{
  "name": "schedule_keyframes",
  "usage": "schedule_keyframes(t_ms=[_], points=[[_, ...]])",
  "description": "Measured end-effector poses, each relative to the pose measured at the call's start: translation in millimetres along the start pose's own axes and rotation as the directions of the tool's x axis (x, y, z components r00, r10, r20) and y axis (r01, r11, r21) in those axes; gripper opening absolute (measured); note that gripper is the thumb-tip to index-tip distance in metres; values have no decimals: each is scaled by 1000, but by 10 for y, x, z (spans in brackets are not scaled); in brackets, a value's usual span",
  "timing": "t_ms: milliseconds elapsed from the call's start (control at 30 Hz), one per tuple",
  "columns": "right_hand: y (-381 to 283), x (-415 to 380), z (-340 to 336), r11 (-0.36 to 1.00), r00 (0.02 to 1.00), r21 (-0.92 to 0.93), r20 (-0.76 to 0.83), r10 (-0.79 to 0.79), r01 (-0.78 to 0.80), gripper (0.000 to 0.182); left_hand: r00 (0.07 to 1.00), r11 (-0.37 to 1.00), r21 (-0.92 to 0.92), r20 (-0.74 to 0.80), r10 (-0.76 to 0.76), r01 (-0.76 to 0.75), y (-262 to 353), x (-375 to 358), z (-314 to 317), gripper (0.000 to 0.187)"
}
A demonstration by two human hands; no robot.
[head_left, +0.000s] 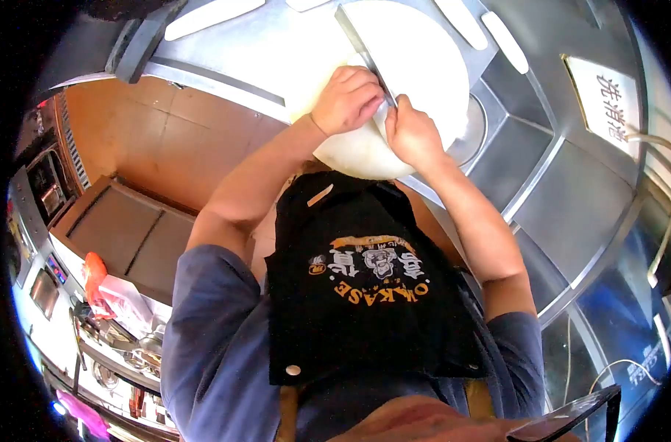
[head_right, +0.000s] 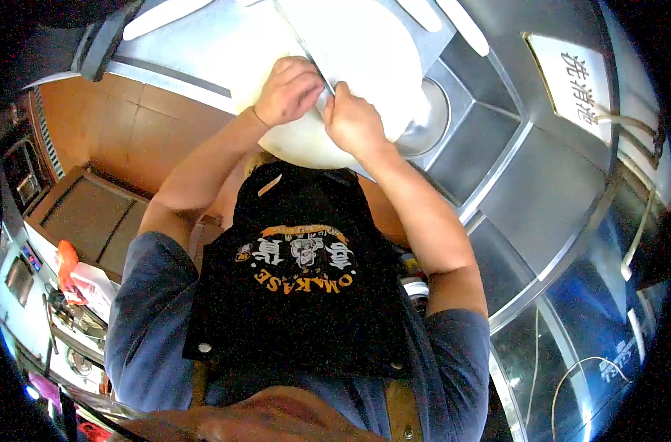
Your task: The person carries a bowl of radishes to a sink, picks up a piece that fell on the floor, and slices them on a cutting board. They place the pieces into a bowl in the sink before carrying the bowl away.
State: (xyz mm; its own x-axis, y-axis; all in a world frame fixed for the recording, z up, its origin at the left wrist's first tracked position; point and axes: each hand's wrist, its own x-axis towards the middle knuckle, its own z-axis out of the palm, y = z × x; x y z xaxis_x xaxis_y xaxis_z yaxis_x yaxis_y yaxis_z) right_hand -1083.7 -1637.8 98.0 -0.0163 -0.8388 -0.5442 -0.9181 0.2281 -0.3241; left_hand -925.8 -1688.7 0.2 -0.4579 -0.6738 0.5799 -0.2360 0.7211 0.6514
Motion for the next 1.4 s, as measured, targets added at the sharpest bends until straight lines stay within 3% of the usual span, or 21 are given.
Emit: schedule_keyframes(t_ms=[67,133,267,333,367,433,467,533,667,800,1000,1100,1400], points=[[45,-27,59,994,989,38,-112,-94,98,30,1000,1000,16,19,9,-9,-22,7,-5,19],[63,-28,54,996,996,79,-89,-25,32,32,997,998,16,51,61,-62,19,45,-8,20],[73,-104,42,985,995,154,-60,-75,83,39,999,994,106,47,21,-26,40,44,-25,16],[278,-227,206,934,946,252,-267,-183,252,40,1000,994,106,12,27,-28,88,14,-4,17],[281,-310,199,934,945,246,-261,-195,260,40,1000,993,114,2,19,-19,109,6,14,17],[235,-473,221,944,970,307,-239,-49,123,41,1000,995,102,7,1,-2,147,-19,34,17],[214,-506,227,943,972,308,-227,-58,128,41,1000,994,110,6,-12,12,169,-46,32,17],[209,-504,208,982,990,188,-139,29,-3,41,999,998,65,36,-18,16,211,-74,53,19],[209,-417,50,991,995,127,-98,-19,31,40,999,1000,26,32,-18,17,265,-83,73,22],[189,-312,73,984,994,179,-102,24,-5,41,998,998,54,48,-33,31,190,-35,67,22],[113,-335,-114,988,999,147,15,50,-51,50,998,995,101,59,-3,-3,150,-25,82,20],[165,-472,-41,988,996,129,28,79,-82,51,994,999,40,105,26,-30,185,-109,104,22],[367,-528,242,982,986,187,-156,50,-20,42,997,998,56,81,-17,12,306,-102,158,17]])
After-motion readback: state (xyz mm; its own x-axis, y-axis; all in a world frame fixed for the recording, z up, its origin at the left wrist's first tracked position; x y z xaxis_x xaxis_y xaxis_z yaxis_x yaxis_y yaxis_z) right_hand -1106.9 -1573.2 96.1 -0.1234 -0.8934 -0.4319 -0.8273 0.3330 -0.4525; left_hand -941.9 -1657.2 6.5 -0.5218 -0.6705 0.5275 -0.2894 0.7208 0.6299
